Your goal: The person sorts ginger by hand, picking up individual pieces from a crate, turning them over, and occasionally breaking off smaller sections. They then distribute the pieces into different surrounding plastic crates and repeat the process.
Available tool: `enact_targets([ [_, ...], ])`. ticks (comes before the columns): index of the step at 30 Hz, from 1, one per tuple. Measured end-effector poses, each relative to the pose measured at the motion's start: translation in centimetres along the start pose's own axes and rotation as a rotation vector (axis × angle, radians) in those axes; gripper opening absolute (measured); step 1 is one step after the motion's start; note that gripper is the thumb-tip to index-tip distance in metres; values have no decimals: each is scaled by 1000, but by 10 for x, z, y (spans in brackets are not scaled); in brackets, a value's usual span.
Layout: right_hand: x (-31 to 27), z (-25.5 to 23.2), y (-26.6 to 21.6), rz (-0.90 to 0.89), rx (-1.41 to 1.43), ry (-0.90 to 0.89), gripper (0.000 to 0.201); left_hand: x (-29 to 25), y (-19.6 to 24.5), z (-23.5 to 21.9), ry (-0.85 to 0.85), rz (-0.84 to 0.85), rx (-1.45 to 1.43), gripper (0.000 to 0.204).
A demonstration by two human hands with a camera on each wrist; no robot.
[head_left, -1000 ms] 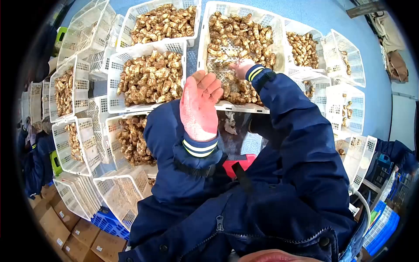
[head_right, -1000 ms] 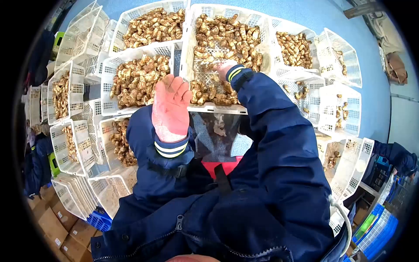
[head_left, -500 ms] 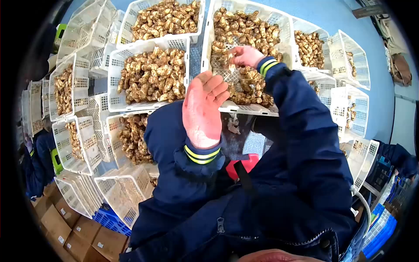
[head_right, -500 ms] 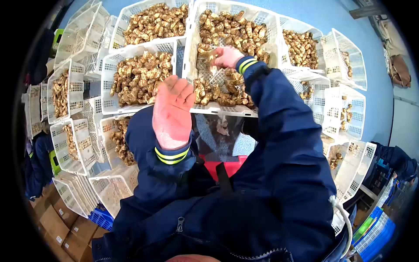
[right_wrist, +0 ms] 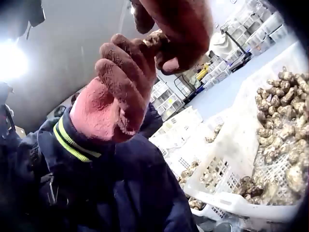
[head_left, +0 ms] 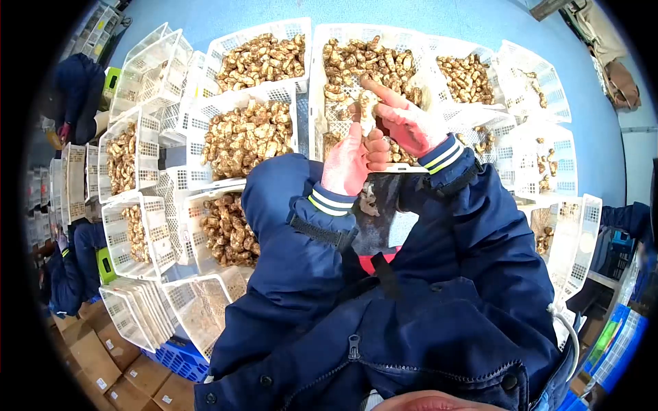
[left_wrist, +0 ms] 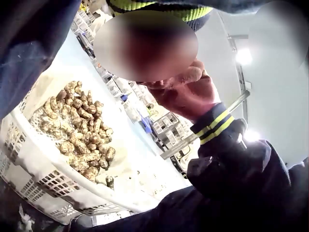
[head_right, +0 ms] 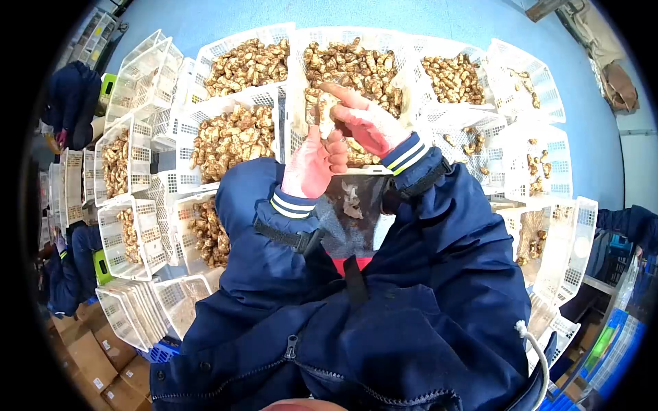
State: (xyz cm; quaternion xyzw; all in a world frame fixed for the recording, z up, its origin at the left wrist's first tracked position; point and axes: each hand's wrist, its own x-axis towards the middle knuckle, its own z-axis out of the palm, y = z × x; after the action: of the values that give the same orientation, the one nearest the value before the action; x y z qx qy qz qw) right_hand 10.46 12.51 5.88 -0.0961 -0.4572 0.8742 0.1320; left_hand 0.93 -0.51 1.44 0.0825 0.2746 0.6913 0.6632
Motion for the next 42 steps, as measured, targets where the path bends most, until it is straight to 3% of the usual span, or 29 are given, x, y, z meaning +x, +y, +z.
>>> enact_targets([
  [4,1,8,4,20,114,-49,69,-2,3,0,-38,-28,-101,44],
  [6,3,1,8,-20,246,-112,67,-7,7,15,134,17,20,45],
  [7,7,1,10,-9,165,-41,62,-2,16,10,-9,-104,-15,46],
  [8,6,0,9,-9,167,-33,62,0,13,10,-9,-111,-17,46],
  [10,3,0,5,62,29,179,57,1,5,12,79,-38,-21,46],
  [12,2,-4,5,87,141,149,53,5,4,7,88,-94,12,47],
  [16,6,-4,12,42,24,170,58,5,2,-1,47,-46,42,43],
  [18,6,-3,12,63,184,22,59,7,1,-11,-32,-55,-78,41],
  [19,6,-1,12,62,184,19,59,0,4,4,115,16,-85,39],
  [21,7,2,12,35,281,-105,59,0,6,-1,54,-6,-146,39],
  [22,7,3,13,43,294,-99,59,0,8,0,-7,-32,-208,38],
  [26,9,6,14,32,238,-22,59,-5,10,14,152,-82,-154,40],
  [30,6,21,4,9,322,-10,66,-6,10,22,231,-61,-137,40],
  [31,7,21,5,12,270,8,68,-7,12,20,139,-71,-139,39],
  [32,5,24,2,32,236,56,67,-7,12,21,210,-95,-127,39],
  [34,5,17,6,0,345,-25,64,-6,11,23,240,-89,-109,39],
  [35,7,11,10,-12,309,-33,56,-6,12,20,173,-101,-103,39],
  [38,4,11,9,3,219,70,56,1,1,11,191,-47,-84,46],
  [39,2,7,9,-35,279,0,55,4,2,9,127,-96,-106,46],
  [40,2,5,8,-21,208,77,54,6,-2,10,103,-92,-47,46],
  [42,3,4,9,-8,40,153,54,11,-4,-7,-43,-155,-268,45],
])
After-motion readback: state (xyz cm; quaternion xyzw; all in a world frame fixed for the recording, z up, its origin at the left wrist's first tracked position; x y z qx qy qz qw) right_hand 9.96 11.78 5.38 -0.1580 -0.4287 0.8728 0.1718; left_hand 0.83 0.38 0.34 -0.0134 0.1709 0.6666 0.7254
